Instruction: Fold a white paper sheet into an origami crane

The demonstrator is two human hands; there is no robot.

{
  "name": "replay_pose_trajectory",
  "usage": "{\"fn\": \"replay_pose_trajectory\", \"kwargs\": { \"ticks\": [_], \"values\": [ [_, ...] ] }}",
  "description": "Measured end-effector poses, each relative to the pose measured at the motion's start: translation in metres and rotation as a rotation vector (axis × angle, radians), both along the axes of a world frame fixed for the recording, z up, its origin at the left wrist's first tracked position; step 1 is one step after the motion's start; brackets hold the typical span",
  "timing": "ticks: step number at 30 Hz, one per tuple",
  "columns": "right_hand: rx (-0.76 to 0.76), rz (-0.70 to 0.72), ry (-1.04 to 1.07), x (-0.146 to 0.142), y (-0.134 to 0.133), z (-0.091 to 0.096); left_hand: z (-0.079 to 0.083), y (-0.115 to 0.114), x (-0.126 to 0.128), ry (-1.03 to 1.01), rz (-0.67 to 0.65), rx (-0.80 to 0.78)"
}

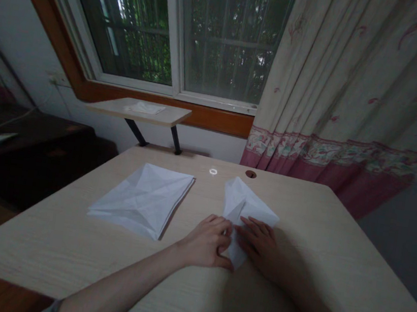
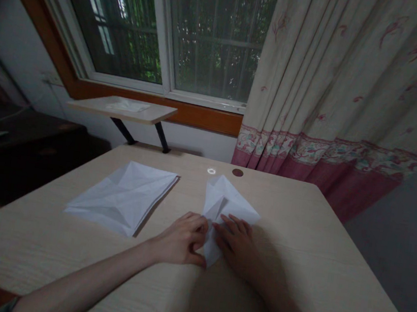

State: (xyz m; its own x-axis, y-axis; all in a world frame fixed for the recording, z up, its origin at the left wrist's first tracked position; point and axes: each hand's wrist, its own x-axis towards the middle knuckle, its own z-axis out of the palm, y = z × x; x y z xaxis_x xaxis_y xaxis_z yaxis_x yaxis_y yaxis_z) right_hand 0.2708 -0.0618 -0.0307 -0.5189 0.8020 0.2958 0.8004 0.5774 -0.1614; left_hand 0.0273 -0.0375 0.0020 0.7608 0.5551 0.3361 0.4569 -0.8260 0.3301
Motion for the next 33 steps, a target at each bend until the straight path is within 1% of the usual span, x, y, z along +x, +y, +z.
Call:
{"fn": "replay_pose_trajectory", "kwargs": {
  "ticks": [5, 11, 16, 24, 27, 33],
  "values": [
    [0.014, 0.014, -0.002, 0.001, 0.001, -0.003, 0.004, 0.003, -0.005, 0.016, -0.011, 0.026],
    [0.016, -0.003, 0.004, 0.0, 0.001, -0.002, 0.007, 0.005, -0.008, 0.018, 0.067, 0.044],
    [0.01, 0.019, 0.003, 0.0, 0.0, 0.002, 0.01, 0.004, -0.007, 0.033, 0.108, 0.053],
    [0.052, 0.008, 0.08, 0.001, 0.003, -0.003, 0.007, 0.005, -0.007, 0.031, 0.094, 0.081],
    [0.071, 0.019, 0.099, 0.001, 0.004, -0.002, 0.006, 0.006, -0.007, 0.038, 0.085, 0.094],
    [0.062, 0.028, 0.11, 0.001, 0.004, 0.0, 0.005, 0.007, -0.007, 0.023, 0.07, 0.11]
  ]
}}
